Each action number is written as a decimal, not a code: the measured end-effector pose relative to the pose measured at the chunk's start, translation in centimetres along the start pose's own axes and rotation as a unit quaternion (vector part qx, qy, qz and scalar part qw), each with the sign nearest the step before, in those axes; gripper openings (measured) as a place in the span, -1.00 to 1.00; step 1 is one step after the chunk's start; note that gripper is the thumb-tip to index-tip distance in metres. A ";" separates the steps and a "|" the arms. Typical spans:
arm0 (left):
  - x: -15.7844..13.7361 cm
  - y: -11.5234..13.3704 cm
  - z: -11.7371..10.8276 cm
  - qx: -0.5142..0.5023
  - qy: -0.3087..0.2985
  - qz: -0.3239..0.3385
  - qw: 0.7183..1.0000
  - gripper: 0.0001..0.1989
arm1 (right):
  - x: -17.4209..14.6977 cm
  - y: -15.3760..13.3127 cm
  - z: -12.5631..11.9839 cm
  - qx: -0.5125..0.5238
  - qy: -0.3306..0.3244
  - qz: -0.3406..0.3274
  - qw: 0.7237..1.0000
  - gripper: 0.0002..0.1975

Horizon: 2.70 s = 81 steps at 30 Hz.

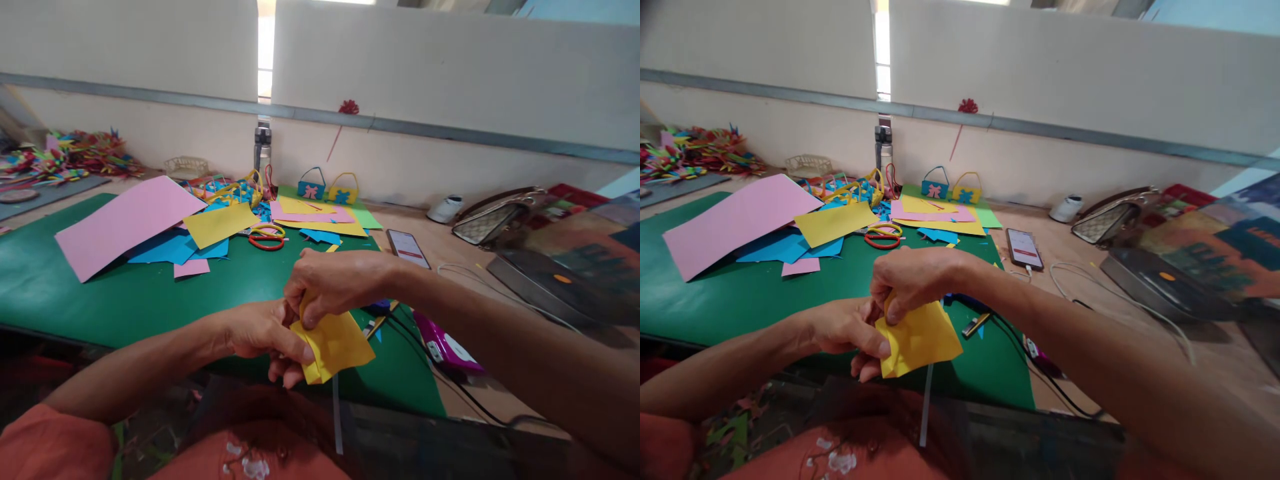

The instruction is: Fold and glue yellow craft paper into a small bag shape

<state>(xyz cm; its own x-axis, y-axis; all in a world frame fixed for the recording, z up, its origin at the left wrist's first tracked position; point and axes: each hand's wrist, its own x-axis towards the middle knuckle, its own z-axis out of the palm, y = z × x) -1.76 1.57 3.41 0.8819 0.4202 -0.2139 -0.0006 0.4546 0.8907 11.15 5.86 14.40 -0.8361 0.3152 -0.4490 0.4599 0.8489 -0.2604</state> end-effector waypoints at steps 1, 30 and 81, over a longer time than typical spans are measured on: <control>0.0 0.0 0.0 0.005 -0.001 0.000 1.000 -0.80 | 0.1 0.0 0.0 -0.005 0.004 -0.001 1.000 -0.90; 1.0 -0.2 0.6 -0.066 0.080 0.147 0.984 -0.45 | -1.6 0.4 0.9 -0.184 0.273 0.096 0.939 -0.47; 2.1 -1.3 1.6 0.164 0.361 0.236 0.887 -0.53 | 1.0 0.5 11.9 0.426 0.648 0.076 0.627 -0.79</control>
<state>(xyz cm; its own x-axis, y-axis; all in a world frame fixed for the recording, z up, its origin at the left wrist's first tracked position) 0.80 0.61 2.46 0.2885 0.9502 0.1175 -0.0483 -0.1082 0.9930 14.07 1.53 3.70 -0.0497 0.9130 0.4048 0.0950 0.4078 -0.9081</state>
